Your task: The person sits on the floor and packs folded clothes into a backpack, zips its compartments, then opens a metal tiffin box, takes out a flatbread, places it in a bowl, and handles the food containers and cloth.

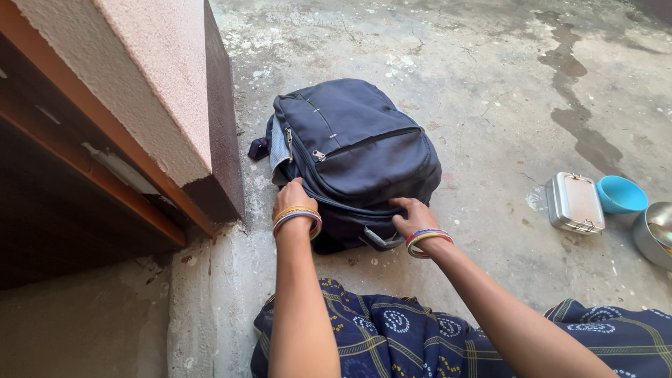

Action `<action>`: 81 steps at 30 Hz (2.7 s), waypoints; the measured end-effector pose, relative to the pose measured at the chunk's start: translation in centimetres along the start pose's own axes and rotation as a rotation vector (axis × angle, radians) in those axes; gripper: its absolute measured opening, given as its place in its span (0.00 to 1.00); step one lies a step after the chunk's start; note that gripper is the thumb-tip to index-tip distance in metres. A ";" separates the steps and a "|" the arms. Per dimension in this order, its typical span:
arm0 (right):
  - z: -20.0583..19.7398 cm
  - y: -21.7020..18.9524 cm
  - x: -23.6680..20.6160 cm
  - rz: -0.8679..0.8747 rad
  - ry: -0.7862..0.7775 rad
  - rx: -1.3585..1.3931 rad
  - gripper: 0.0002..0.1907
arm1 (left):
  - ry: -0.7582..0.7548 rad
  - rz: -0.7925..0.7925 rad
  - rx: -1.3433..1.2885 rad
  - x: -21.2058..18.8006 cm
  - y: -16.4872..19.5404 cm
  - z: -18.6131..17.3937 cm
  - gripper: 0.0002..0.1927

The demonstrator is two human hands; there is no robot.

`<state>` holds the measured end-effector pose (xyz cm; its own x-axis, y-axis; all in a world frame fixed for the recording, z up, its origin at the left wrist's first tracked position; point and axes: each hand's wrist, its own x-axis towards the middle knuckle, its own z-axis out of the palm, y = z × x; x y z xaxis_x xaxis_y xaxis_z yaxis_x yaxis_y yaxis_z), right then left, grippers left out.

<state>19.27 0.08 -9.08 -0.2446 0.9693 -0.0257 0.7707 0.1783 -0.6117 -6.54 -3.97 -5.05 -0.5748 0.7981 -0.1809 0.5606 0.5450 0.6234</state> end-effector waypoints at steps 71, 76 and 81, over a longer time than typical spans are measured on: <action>5.2 -13.2 -0.2 0.131 -0.169 0.351 0.11 | 0.113 -0.151 -0.412 5.0 -4.7 4.1 0.14; 3.8 -10.5 -1.0 0.129 -0.233 0.366 0.12 | 0.157 -0.167 -0.486 4.8 -4.9 3.7 0.14; 3.5 -8.6 -1.0 0.159 -0.329 0.525 0.14 | -0.079 -0.268 -0.548 3.2 -3.7 2.7 0.19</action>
<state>10.82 -2.98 -6.58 -0.3834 0.8595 -0.3380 0.4420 -0.1506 -0.8843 -8.84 -2.73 -9.96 -0.5954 0.6799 -0.4279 0.0026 0.5343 0.8453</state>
